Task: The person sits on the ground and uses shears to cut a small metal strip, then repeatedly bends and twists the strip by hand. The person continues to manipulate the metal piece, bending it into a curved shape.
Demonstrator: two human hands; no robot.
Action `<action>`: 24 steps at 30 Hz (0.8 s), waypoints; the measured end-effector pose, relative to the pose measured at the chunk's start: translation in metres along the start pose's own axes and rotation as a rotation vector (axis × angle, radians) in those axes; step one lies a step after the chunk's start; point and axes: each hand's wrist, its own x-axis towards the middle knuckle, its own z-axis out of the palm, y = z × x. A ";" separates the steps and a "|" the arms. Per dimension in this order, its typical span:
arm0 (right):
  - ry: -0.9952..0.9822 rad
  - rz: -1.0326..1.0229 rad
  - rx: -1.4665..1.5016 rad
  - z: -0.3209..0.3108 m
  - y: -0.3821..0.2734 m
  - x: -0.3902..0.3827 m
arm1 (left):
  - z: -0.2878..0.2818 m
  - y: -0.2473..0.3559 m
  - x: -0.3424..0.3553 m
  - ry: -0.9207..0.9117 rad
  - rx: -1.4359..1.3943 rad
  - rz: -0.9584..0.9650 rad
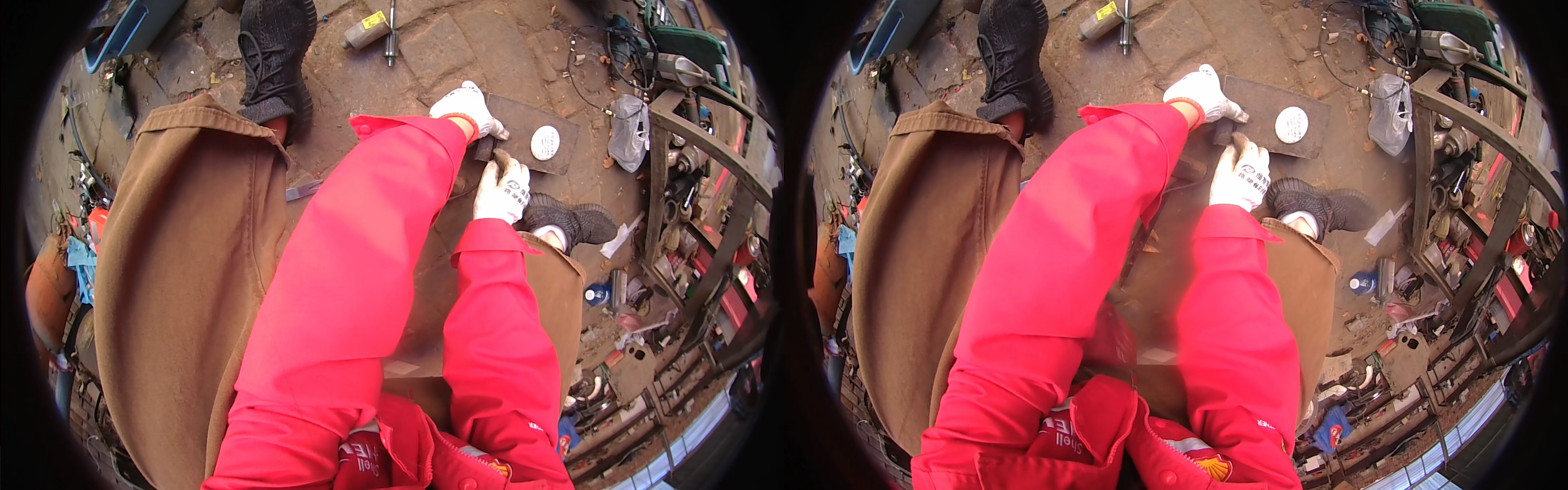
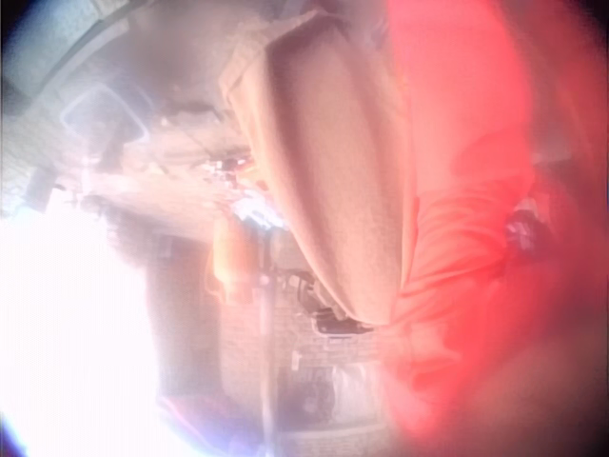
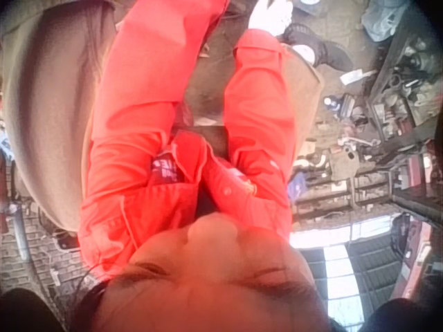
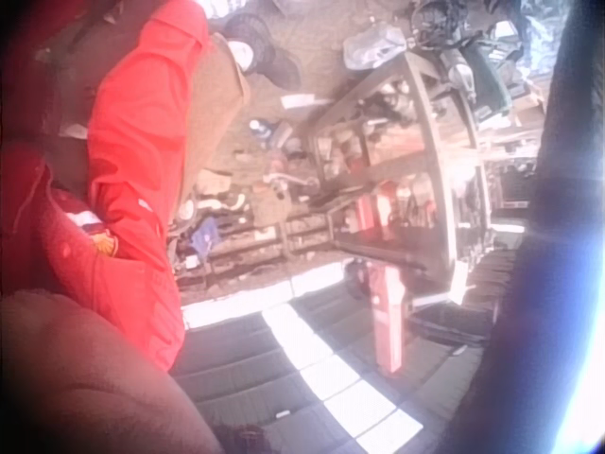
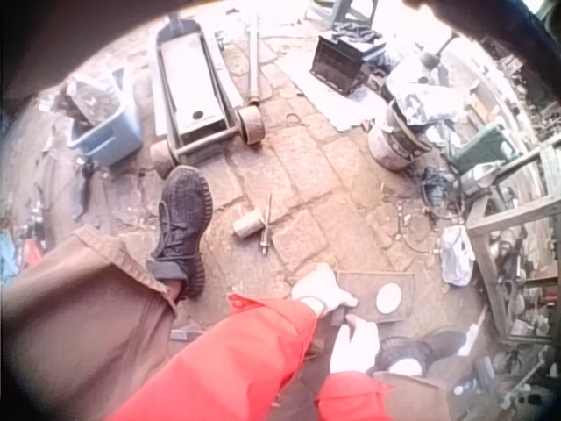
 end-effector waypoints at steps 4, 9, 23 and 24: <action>-0.009 0.007 -0.003 0.001 0.002 -0.004 | 0.000 0.000 0.000 0.012 0.004 -0.006; 0.049 -0.046 -0.031 0.004 0.005 -0.008 | -0.001 0.001 0.001 -0.040 -0.006 -0.018; 0.072 -0.027 -0.015 0.004 0.005 -0.008 | 0.006 0.000 -0.017 0.029 -0.023 0.014; 0.066 -0.046 -0.024 0.003 0.006 -0.007 | 0.009 -0.002 -0.019 0.022 -0.024 0.030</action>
